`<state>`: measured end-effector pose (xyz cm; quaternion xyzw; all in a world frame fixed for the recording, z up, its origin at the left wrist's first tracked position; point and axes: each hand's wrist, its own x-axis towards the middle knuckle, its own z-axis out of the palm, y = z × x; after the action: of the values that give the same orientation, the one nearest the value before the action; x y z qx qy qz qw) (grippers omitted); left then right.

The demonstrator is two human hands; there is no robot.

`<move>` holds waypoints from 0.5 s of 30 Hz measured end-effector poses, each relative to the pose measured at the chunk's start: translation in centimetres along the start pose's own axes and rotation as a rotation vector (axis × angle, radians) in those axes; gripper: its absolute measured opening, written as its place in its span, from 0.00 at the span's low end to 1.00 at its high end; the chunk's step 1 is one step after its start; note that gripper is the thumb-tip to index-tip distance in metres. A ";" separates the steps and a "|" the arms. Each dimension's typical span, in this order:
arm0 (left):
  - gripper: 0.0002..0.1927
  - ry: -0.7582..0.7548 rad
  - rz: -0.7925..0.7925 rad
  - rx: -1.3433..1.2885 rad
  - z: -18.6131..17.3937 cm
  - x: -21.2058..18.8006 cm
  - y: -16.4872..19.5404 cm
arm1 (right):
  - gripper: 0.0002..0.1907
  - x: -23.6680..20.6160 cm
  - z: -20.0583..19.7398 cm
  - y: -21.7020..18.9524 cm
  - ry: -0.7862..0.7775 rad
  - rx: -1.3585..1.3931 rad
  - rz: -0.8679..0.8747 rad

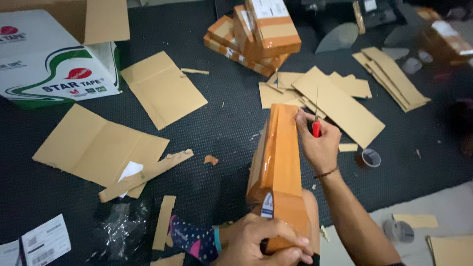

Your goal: The person assembles a small cardboard box by cutting and folding cardboard pieces, inserting a cylindrical object, and sealing the box with packing tape. The person uses a utility knife to trim edges and a tape dispenser to apply tape.

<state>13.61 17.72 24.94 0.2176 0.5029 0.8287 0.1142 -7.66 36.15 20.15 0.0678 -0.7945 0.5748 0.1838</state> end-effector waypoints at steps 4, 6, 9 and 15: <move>0.08 0.005 -0.010 -0.064 0.2 0.0 0.5 | 0.12 0.1 -1.3 -1.4 -0.100 0.121 -0.093; 0.07 -0.029 0.052 0.056 0.3 0.2 0.5 | 0.11 1.4 -1.7 -3.2 -0.039 0.162 -0.062; 0.06 -0.048 0.009 0.056 0.4 0.5 0.3 | 0.08 4.1 -1.5 -6.8 -0.031 -0.138 -0.269; 0.05 0.012 0.033 0.150 1.4 0.1 0.4 | 0.18 6.5 4.0 -10.8 -0.320 -0.779 -0.354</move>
<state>14.18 18.65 25.88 0.2290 0.5604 0.7918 0.0810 -11.06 29.47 31.02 0.2162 -0.9461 0.1750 0.1661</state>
